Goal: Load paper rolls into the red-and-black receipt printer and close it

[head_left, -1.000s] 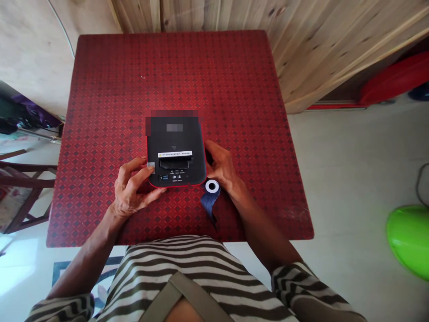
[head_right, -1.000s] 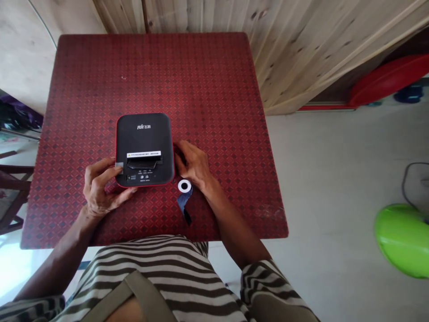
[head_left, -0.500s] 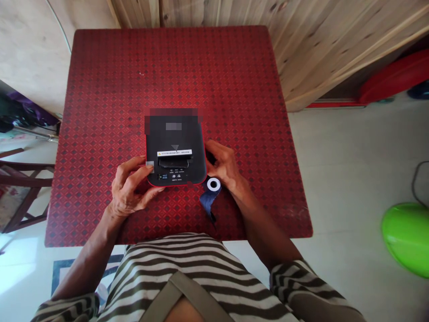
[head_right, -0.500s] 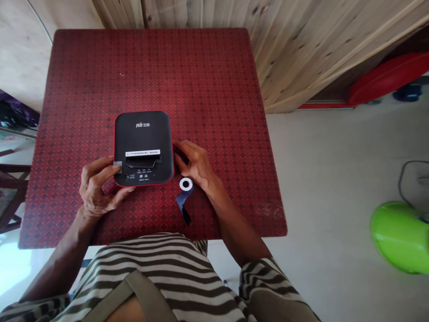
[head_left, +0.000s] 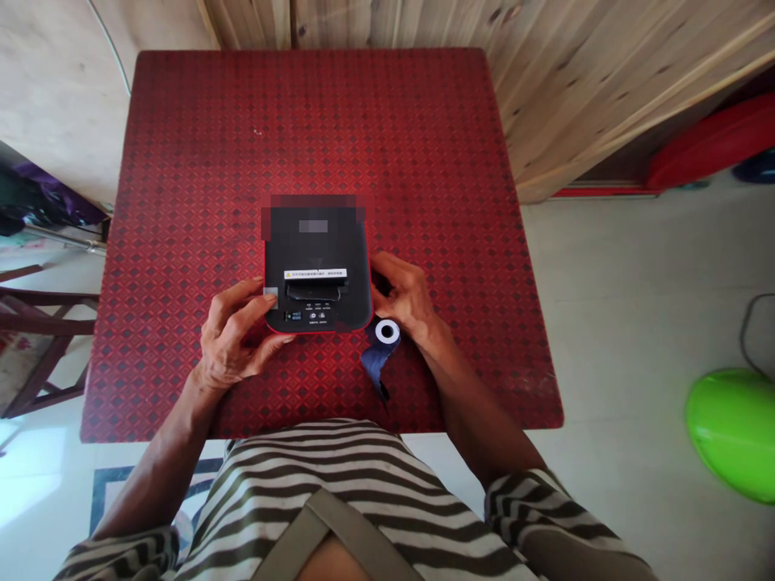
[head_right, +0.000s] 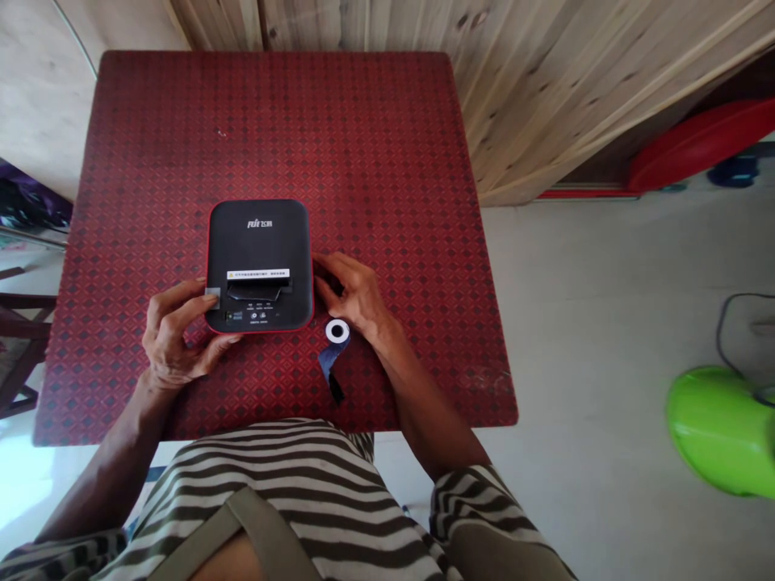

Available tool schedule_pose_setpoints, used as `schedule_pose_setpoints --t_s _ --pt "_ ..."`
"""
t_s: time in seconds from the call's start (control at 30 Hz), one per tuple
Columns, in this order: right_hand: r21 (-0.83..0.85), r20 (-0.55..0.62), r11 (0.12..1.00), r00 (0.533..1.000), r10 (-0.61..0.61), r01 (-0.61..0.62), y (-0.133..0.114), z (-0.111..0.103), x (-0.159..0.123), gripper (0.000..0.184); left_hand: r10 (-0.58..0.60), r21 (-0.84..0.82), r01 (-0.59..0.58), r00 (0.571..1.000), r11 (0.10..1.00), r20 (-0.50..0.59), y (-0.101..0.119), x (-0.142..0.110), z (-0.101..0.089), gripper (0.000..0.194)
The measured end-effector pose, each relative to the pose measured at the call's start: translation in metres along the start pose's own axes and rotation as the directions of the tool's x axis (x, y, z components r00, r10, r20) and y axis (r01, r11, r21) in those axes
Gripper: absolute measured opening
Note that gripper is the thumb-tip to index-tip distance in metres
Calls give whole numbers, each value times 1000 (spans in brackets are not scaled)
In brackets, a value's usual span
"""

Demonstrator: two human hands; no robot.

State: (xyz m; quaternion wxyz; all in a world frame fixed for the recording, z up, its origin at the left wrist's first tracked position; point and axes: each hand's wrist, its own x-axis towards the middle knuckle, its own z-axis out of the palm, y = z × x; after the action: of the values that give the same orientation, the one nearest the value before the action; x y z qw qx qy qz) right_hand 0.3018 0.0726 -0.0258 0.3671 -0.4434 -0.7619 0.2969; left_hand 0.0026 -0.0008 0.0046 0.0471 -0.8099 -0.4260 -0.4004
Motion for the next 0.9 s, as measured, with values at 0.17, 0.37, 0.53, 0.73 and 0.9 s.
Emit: schedule_pose_setpoints --t_s 0.17,0.37,0.53,0.73,0.9 --pt "12 -8 1000 1000 -5 5 -1 0 0 24 2 -14 -2 1000 1000 -6 0 0 0 67" --pt "5 -4 1000 1000 17 -17 -2 1 0 25 -26 -56 26 1000 998 -9 3 2 -1 69" --pt "7 -16 1000 1000 -2 2 -2 1 0 19 -85 -139 83 996 987 -5 4 3 -2 66" --pt "-16 -14 1000 1000 9 -10 -3 0 0 17 -125 -226 125 992 966 16 1 4 -1 60" --pt "0 -23 1000 1000 -16 16 -3 1 1 22 -131 -208 140 990 968 57 0 6 -2 56"
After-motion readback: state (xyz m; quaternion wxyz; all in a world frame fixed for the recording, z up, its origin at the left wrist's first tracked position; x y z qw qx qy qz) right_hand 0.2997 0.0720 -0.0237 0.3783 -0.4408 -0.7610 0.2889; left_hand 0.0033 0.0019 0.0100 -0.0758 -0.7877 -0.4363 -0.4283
